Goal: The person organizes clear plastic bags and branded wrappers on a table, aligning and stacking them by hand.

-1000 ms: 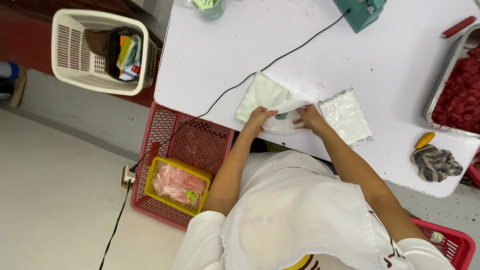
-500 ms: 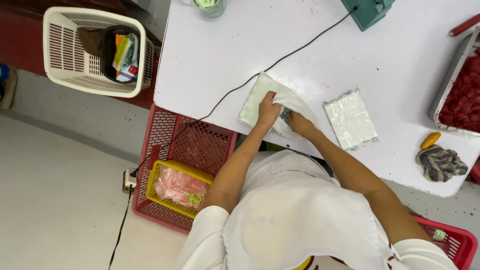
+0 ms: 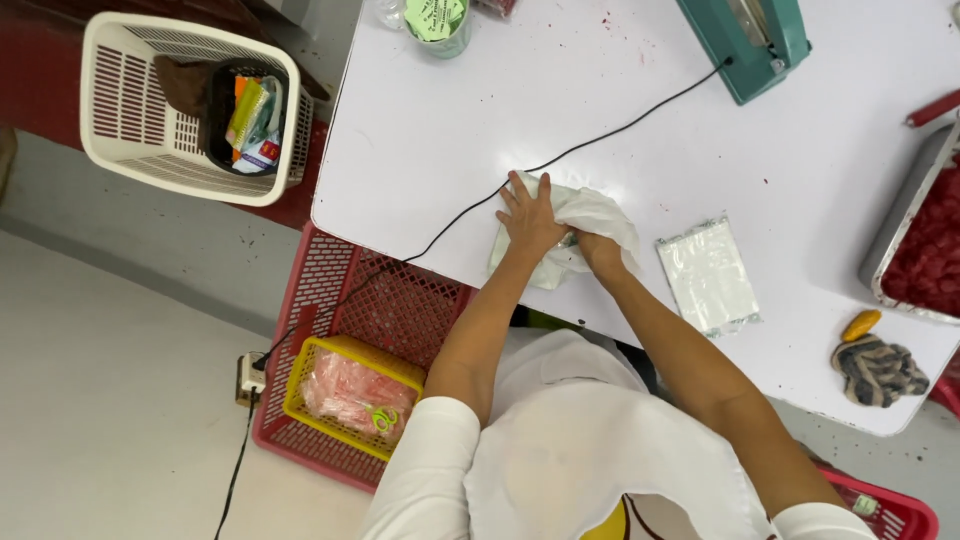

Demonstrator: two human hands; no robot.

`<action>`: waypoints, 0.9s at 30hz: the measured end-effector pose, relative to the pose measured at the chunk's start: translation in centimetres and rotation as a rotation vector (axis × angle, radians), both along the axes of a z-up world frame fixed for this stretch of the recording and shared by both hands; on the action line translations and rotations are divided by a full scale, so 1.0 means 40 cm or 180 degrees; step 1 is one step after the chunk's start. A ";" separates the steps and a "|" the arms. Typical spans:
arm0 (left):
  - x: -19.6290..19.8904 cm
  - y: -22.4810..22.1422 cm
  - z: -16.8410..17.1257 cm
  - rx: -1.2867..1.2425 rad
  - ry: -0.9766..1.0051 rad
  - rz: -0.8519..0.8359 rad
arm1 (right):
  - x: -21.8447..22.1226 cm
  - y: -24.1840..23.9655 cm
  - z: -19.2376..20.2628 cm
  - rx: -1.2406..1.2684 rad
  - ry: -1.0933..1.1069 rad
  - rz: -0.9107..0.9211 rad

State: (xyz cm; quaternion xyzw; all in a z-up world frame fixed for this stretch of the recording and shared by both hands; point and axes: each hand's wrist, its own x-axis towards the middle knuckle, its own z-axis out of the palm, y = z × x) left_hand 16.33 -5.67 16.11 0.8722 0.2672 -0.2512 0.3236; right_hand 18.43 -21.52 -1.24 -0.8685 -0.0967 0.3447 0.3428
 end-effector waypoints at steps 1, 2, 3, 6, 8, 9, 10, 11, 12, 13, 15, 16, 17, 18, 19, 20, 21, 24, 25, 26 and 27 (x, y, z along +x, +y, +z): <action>0.003 -0.002 -0.028 -0.0020 -0.0001 0.0025 | -0.005 0.006 0.006 -0.0020 -0.0001 0.0025; 0.011 -0.002 -0.057 0.0127 0.0030 -0.0009 | -0.003 0.016 0.012 0.0011 -0.0068 -0.0032; 0.019 -0.003 -0.084 0.0273 0.0063 -0.0043 | 0.000 0.025 0.018 0.0042 -0.0134 -0.0089; 0.031 -0.015 -0.151 0.0554 -0.0396 -0.0092 | 0.042 0.023 0.028 0.0093 -0.0227 -0.0202; 0.056 0.002 -0.262 0.0689 -0.0285 -0.0314 | 0.052 0.027 0.040 0.0105 -0.0275 -0.0256; 0.067 0.010 -0.316 0.0840 -0.0178 -0.0552 | 0.057 0.029 0.047 0.0136 -0.0328 -0.0326; 0.059 0.008 -0.372 0.0830 -0.0169 -0.0525 | 0.055 0.037 0.070 0.0126 -0.0322 -0.0298; 0.050 0.004 -0.426 0.1290 -0.0706 -0.0556 | 0.053 0.045 0.095 0.0081 -0.0369 -0.0212; 0.052 0.005 -0.480 0.1761 -0.1261 -0.0585 | 0.061 0.057 0.119 0.0046 -0.0435 -0.0131; 0.056 0.015 -0.492 0.1765 -0.1267 -0.0560 | 0.067 0.067 0.141 0.0047 -0.0448 -0.0109; 0.061 0.034 -0.515 0.1327 -0.0886 -0.0661 | 0.074 0.085 0.186 -0.0115 -0.0392 0.0012; 0.058 0.038 -0.505 0.1335 -0.0893 -0.0650 | 0.076 0.094 0.205 -0.0109 -0.0401 0.0022; 0.055 0.040 -0.496 0.1055 -0.0748 -0.0501 | 0.078 0.100 0.225 -0.0228 -0.0355 0.0090; 0.051 0.041 -0.485 0.0775 -0.0605 -0.0361 | 0.078 0.105 0.245 -0.0348 -0.0308 0.0150; 0.042 0.035 -0.446 0.0782 -0.0614 -0.0360 | 0.077 0.108 0.257 -0.0342 -0.0317 0.0149; 0.039 0.032 -0.407 0.0722 -0.0566 -0.0280 | 0.081 0.114 0.269 -0.0456 -0.0281 0.0204; 0.034 0.029 -0.367 0.0662 -0.0519 -0.0199 | 0.084 0.120 0.281 -0.0571 -0.0245 0.0258; -0.018 0.008 -0.372 0.0327 -0.0191 -0.0098 | 0.038 0.109 0.299 -0.0814 0.0053 0.0271; -0.024 0.012 -0.342 0.0351 -0.0195 -0.0088 | 0.032 0.112 0.326 -0.0791 0.0046 0.0282; -0.045 0.005 -0.312 0.0308 -0.0250 -0.0151 | 0.013 0.106 0.352 -0.0777 0.0293 0.0292; -0.066 -0.002 -0.284 0.0265 -0.0306 -0.0214 | -0.005 0.100 0.376 -0.0762 0.0540 0.0302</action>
